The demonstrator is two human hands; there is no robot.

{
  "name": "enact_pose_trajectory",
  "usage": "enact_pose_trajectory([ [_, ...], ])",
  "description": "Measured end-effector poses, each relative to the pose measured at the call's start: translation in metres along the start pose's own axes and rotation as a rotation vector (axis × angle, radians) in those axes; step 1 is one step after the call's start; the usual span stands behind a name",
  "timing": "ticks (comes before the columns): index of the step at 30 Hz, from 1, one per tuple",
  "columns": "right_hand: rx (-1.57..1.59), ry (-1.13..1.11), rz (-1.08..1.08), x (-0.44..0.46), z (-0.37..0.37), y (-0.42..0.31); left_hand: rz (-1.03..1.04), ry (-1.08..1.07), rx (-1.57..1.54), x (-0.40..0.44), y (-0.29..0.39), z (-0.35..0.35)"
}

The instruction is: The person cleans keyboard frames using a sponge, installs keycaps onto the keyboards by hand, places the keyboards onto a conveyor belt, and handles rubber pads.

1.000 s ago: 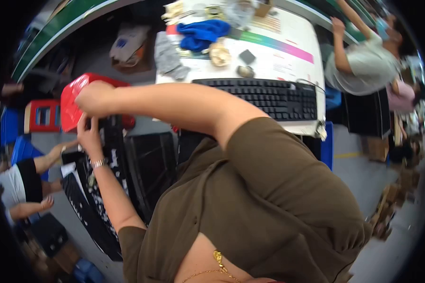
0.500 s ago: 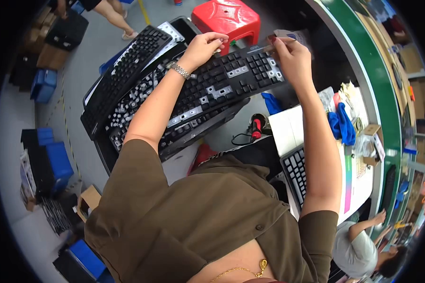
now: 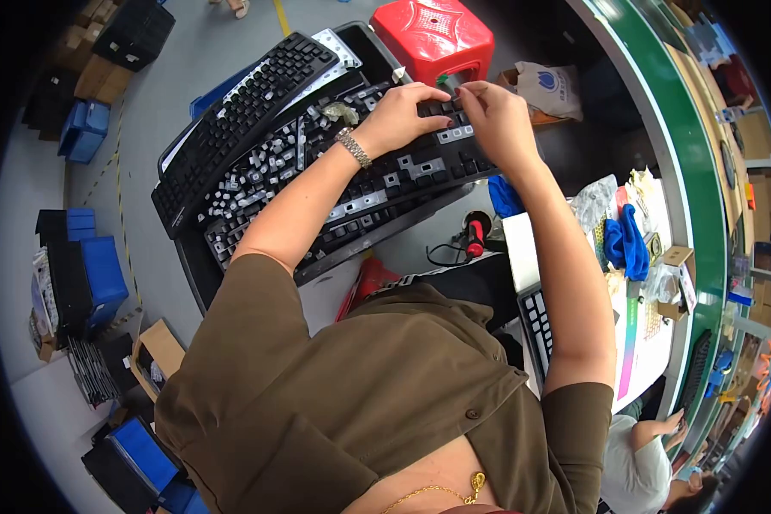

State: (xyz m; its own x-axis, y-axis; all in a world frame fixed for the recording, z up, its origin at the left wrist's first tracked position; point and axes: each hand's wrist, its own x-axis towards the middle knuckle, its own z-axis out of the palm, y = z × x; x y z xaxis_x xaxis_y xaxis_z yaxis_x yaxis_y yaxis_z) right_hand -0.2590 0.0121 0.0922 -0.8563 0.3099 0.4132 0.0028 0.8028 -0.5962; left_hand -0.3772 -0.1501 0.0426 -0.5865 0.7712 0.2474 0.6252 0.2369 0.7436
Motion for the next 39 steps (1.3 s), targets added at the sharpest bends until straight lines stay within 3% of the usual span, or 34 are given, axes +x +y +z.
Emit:
enact_pose_trajectory([
  [2,-0.116,0.034,-0.178,-0.002,0.010,0.003,-0.001,0.011,-0.002,0.000,-0.003,0.002],
  [8,-0.191,0.081,-0.170,0.000,0.028,0.005,0.054,0.058,-0.038,-0.001,-0.016,0.005],
  [12,0.268,-0.001,0.413,0.009,0.015,0.005,0.005,0.019,-0.045,0.000,-0.013,0.003],
  [18,0.296,0.013,0.423,0.007,0.020,0.009,0.113,0.079,0.074,0.002,-0.012,0.008],
  [27,0.563,0.143,0.620,0.005,0.025,0.015,0.282,0.241,0.246,0.005,-0.010,0.018],
  [33,0.803,0.229,0.757,0.003,0.002,0.013,0.219,0.271,0.161,0.003,0.010,0.001],
  [37,0.912,0.302,0.497,-0.024,-0.056,0.004,0.016,0.186,-0.829,0.002,0.043,-0.005],
  [39,0.896,0.191,0.462,-0.053,-0.089,0.000,0.017,0.102,-0.863,0.000,0.063,-0.002],
])
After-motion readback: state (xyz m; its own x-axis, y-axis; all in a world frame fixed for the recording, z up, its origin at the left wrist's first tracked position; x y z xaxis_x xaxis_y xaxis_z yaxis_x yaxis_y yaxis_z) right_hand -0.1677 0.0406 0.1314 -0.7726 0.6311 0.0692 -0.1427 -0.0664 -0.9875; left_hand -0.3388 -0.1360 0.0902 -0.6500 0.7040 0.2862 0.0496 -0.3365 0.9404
